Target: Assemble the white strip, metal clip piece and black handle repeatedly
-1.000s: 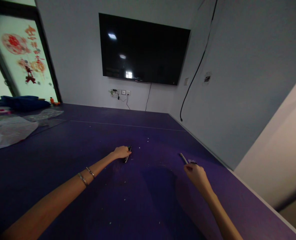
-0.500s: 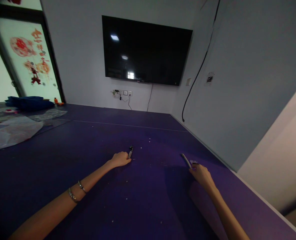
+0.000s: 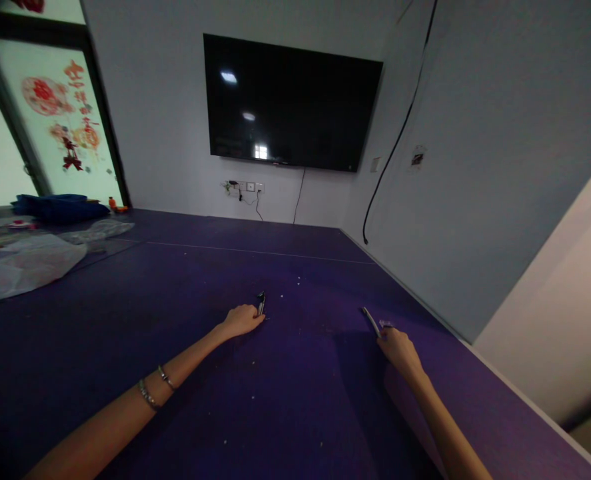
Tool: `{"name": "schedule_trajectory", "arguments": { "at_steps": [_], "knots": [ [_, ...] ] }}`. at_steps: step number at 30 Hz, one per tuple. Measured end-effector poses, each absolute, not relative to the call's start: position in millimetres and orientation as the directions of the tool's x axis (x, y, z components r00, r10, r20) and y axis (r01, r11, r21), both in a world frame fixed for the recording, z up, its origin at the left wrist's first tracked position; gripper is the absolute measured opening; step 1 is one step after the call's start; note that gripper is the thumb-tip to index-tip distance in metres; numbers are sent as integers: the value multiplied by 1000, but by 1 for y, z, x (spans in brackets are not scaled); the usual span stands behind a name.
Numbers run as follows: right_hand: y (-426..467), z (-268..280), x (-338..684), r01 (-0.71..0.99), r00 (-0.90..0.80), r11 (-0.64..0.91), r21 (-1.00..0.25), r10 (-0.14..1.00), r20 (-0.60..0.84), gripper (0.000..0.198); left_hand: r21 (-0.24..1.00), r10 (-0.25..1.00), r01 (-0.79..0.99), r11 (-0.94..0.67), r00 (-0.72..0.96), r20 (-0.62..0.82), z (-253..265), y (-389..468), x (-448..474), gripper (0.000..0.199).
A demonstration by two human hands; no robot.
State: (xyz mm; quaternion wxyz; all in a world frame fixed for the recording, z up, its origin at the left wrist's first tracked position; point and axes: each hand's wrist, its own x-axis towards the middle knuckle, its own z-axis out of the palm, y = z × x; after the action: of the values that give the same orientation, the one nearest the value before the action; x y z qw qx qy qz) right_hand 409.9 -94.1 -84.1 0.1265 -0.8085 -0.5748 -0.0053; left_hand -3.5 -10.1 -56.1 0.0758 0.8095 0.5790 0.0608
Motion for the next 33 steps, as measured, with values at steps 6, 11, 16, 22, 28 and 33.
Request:
{"name": "schedule_trajectory", "arguments": {
  "at_steps": [6,11,16,22,28,33],
  "knots": [
    [-93,-75,370,946,268,-208,-248,933,239,29,245,951,920,-306,305,43,-60,-9,-7,48],
    [-76,-60,288,945,143,-55,-321,956,257,26,265,953,916,-302,293,74,-63,-8,-10,47],
    [-51,-54,211,933,86,-4,-361,974,210,22,338,947,884,-322,297,125,-64,-9,-14,39],
    [-32,-51,161,931,89,-26,-365,983,160,21,369,954,881,-297,253,162,-62,-17,-15,34],
    [-31,-49,144,931,91,-34,-365,986,141,23,354,960,895,-273,229,161,-63,-20,-14,32],
    [-32,-50,139,935,92,-42,-353,988,125,24,353,959,894,-276,230,168,-65,-18,-14,32]
  ]
}}
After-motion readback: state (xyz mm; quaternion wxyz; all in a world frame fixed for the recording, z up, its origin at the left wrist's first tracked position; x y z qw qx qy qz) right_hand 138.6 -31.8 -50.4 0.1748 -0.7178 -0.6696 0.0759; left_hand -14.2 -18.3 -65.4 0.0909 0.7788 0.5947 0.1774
